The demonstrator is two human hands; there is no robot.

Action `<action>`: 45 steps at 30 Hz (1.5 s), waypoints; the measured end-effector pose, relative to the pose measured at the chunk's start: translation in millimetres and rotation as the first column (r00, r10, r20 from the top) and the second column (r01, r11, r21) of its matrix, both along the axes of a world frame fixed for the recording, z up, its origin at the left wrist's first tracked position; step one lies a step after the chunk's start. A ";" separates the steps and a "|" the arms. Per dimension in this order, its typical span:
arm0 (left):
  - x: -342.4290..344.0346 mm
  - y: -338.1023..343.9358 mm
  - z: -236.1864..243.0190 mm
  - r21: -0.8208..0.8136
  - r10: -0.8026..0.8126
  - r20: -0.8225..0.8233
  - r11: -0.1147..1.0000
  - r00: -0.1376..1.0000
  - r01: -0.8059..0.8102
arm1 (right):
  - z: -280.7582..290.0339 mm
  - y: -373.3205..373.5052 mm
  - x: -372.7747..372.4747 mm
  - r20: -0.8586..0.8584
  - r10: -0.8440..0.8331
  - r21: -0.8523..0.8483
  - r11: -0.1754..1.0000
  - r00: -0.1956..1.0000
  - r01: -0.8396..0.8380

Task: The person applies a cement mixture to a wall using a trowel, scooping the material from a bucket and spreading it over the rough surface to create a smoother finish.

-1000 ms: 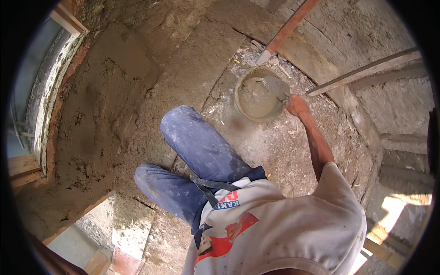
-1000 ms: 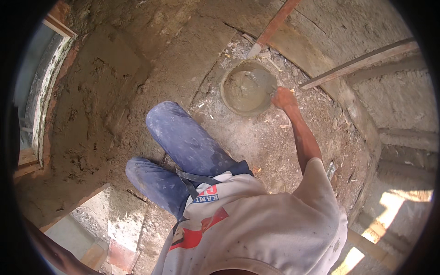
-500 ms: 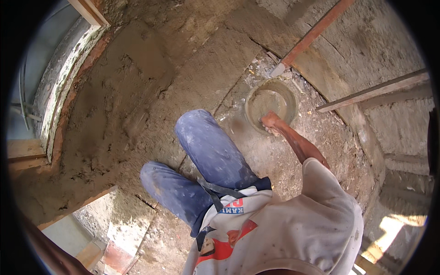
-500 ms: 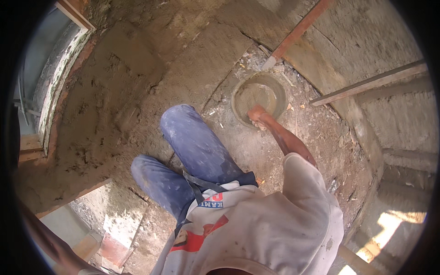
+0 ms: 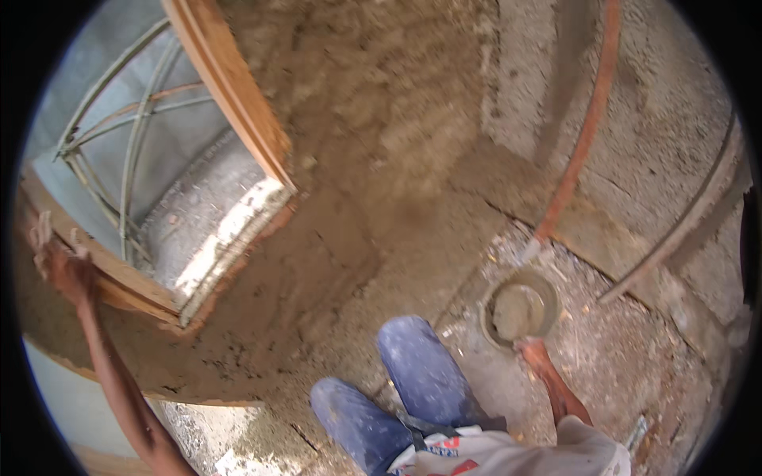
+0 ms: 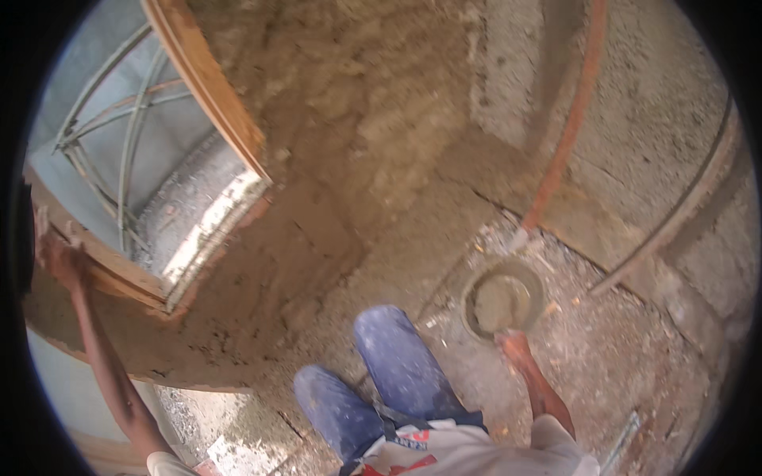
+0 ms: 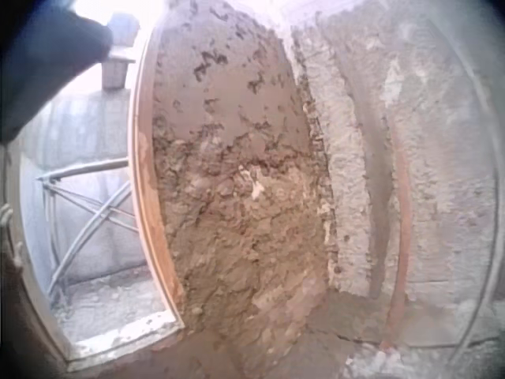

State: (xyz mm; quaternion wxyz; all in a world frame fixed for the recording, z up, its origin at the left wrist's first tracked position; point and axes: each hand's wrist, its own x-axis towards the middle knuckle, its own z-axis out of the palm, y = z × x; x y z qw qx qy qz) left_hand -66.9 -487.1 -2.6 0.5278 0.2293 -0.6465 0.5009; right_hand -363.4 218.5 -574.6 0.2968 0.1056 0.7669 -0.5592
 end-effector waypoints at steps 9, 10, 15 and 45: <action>-2.1 17.8 -3.0 0.090 0.023 -0.077 0.996 0.997 -0.016 | 74.3 -25.2 -31.6 0.224 -0.173 -0.364 0.898 0.959 0.247; -2.0 18.7 -2.5 0.086 0.022 -0.086 0.996 0.996 -0.015 | 92.6 -29.0 -35.3 0.250 -0.191 -0.423 0.860 0.949 0.285; -5.0 21.3 -2.2 0.116 0.047 -0.090 0.993 0.995 -0.036 | 218.7 -62.5 -77.2 -0.054 -0.440 -0.769 0.591 0.896 0.244; 1.6 -6.3 -0.5 -0.004 0.045 -0.026 0.999 0.999 -0.045 | 75.1 -181.4 -53.5 -0.562 0.415 0.200 0.908 0.716 -0.369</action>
